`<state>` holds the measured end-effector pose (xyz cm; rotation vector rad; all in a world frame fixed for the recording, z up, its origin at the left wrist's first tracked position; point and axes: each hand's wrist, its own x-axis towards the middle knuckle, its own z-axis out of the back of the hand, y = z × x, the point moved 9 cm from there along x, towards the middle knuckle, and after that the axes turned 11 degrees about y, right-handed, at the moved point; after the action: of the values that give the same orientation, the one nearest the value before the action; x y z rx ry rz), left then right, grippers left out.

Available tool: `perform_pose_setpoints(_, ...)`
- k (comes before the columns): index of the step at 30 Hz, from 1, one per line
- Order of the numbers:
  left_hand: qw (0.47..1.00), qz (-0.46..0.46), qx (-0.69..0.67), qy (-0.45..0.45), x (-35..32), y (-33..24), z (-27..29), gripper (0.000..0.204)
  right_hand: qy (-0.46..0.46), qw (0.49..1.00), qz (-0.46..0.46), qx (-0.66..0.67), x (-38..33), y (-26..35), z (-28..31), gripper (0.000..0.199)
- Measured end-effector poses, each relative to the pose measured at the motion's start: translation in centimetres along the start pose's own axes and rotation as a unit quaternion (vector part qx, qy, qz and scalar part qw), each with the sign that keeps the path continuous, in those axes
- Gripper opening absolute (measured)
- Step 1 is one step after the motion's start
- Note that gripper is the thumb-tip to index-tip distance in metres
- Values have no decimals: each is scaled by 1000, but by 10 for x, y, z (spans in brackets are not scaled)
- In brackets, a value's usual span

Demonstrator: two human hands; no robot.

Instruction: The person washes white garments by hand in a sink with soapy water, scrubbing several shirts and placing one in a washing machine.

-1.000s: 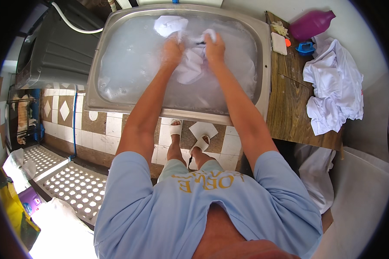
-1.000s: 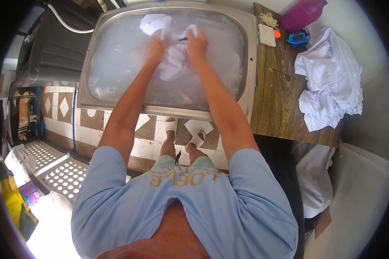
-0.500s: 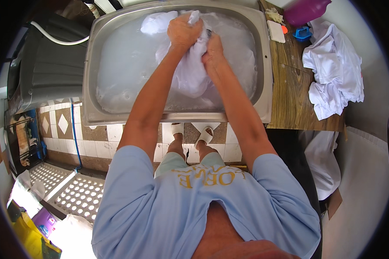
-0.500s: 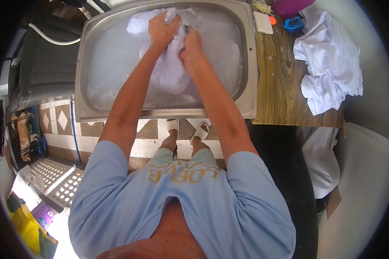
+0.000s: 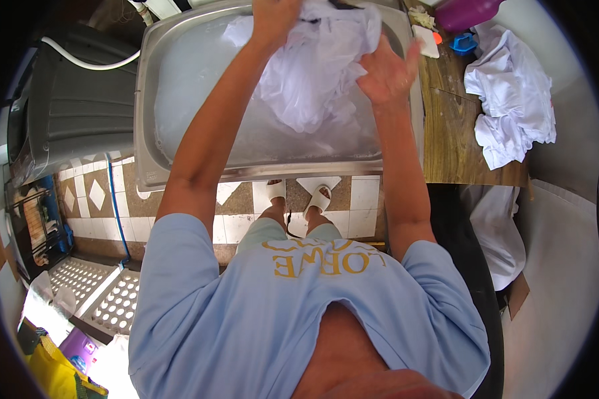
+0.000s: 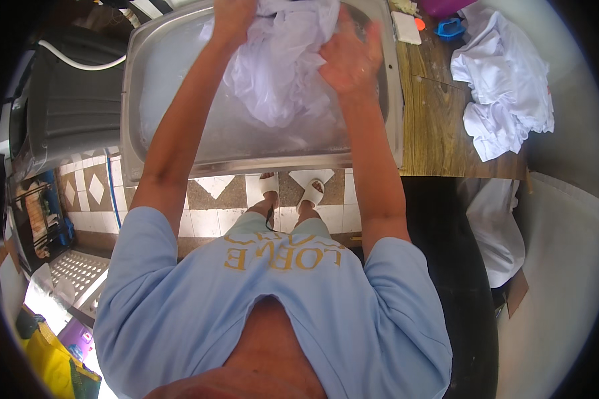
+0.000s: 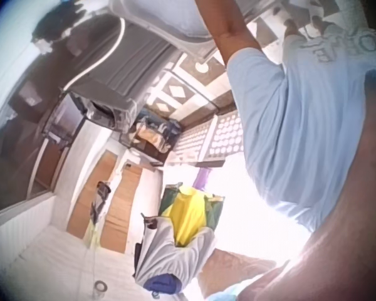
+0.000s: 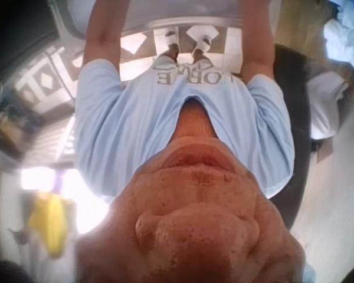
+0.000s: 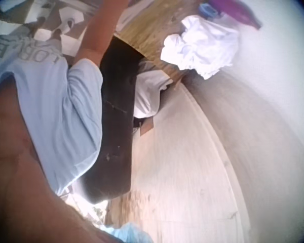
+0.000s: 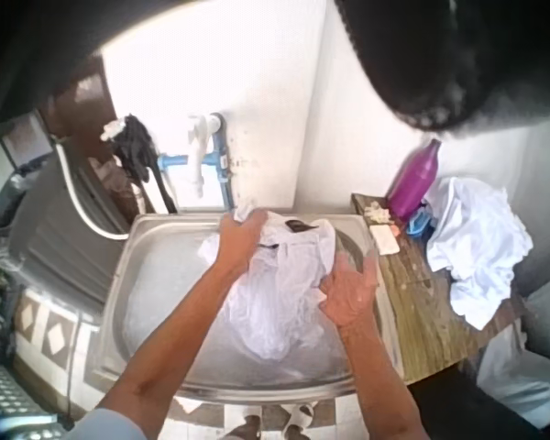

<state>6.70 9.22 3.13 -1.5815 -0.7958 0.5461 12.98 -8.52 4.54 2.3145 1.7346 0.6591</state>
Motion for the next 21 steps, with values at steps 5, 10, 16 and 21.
perform_pose_setpoints(5, 982, -47, -58, 175, -7, -88, -62, 17, -123, 919, -98, -361, -11, -49, 55, 46)
perform_pose_setpoints(10, 966, -76, 107, 221, -47, -7, -3, 34, -118, 968, -13, -219, 13, -52, 31, 47)
perform_pose_setpoints(16, 939, 127, 116, 298, -63, 81, 34, 36, -160, 985, 10, -68, 16, -24, 51, 43)
perform_pose_setpoints(21, 983, -40, -57, 169, -57, 35, -40, 15, 13, 998, 63, 4, 32, -60, 133, 36)
